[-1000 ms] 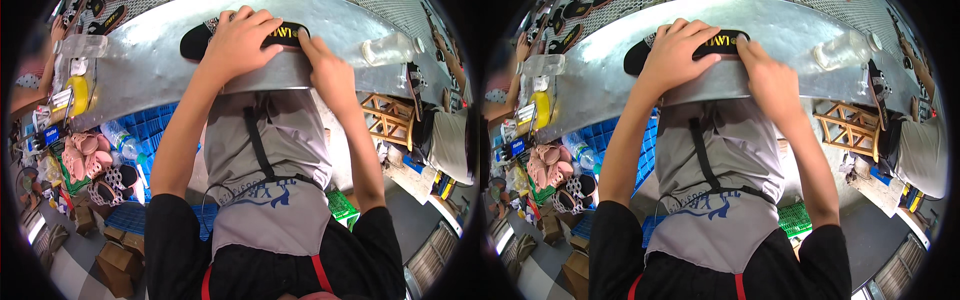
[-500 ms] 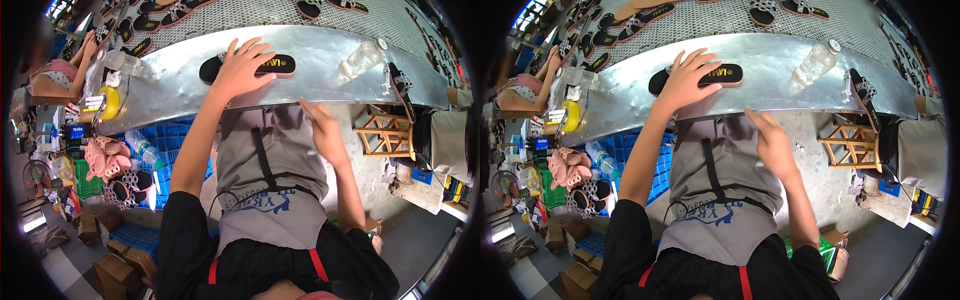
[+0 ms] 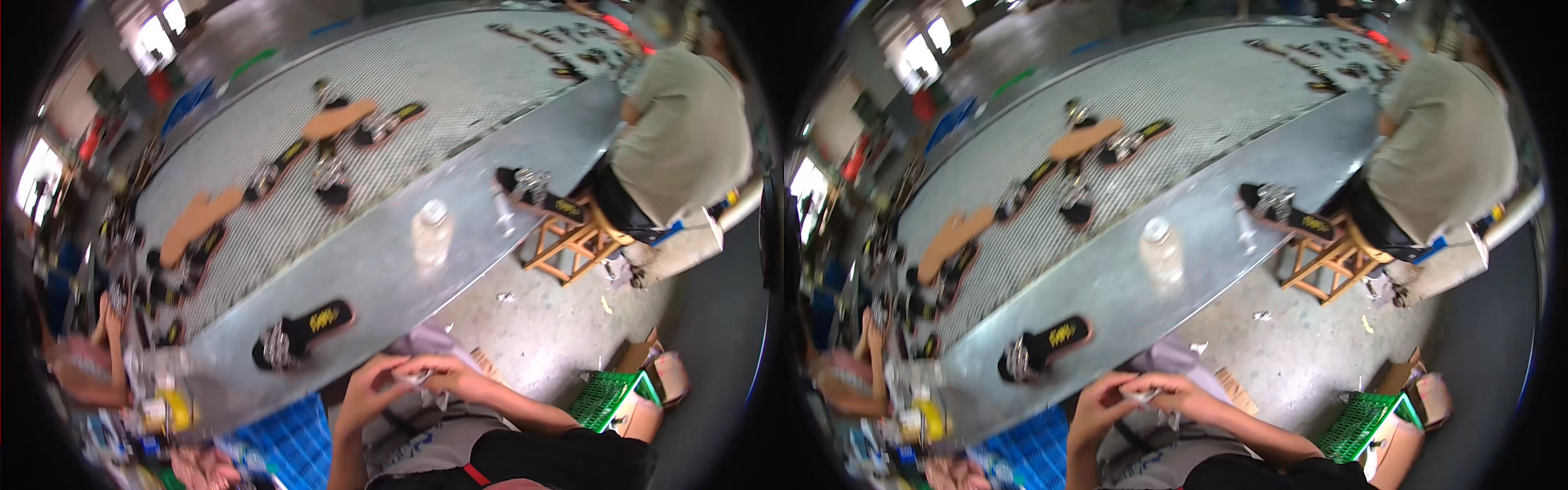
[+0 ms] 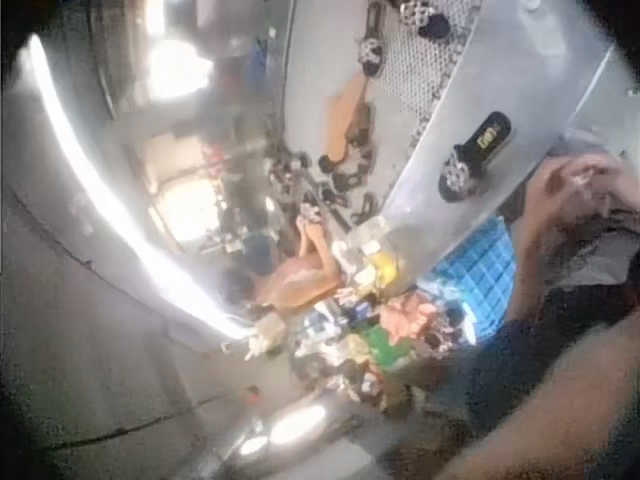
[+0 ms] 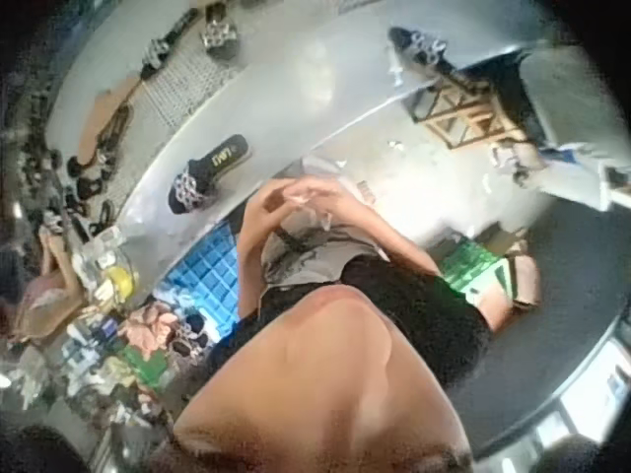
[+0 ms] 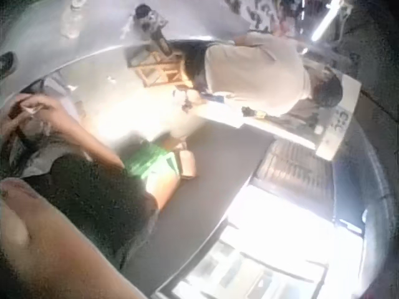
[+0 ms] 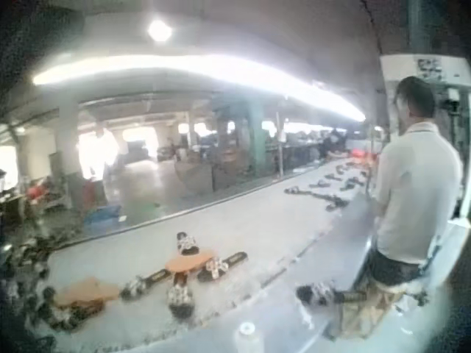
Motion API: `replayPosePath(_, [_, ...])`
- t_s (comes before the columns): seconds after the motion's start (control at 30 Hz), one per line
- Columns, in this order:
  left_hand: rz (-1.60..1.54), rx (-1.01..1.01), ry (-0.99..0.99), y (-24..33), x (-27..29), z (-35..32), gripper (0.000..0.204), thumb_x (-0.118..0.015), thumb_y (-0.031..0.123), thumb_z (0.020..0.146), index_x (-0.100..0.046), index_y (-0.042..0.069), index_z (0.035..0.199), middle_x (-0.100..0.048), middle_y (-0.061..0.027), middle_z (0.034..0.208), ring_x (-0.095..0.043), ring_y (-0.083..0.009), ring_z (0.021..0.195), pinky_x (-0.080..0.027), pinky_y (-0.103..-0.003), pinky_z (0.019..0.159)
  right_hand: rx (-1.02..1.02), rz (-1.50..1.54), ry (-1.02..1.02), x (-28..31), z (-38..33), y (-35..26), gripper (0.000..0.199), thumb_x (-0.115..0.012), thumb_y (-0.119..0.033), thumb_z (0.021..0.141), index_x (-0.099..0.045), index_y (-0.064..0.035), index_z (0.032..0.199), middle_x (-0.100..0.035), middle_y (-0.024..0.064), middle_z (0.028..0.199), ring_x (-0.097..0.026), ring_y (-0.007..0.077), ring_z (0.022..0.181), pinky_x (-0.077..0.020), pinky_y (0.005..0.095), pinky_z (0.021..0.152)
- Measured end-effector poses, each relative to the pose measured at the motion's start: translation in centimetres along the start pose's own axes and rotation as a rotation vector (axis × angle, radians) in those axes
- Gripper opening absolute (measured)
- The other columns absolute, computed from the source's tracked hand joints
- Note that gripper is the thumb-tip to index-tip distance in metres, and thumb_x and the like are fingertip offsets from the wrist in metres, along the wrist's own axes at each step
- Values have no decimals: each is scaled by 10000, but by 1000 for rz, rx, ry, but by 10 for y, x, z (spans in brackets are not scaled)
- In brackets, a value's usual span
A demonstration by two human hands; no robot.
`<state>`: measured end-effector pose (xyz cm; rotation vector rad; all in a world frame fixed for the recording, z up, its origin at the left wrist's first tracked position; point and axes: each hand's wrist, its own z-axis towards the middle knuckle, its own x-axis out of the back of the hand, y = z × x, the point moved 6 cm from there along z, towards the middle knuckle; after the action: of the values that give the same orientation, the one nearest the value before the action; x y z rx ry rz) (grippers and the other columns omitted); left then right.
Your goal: Cleaning and assembling components of slippers/sandals on a factory conveyor belt.
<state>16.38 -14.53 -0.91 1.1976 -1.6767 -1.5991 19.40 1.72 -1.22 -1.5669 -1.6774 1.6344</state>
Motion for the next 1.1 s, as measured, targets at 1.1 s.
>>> replayPosePath(1.1, [149,-292,507,8,17,-2,87,-682,71,967,-654,0,1009,-657,-39,935,-592,-75,794,-487,-229,712,121,154,284,-23,27,23,172,-521,-244,1090,-599,-94,1059,-499,-61,905,-451,28,874,-374,204,788])
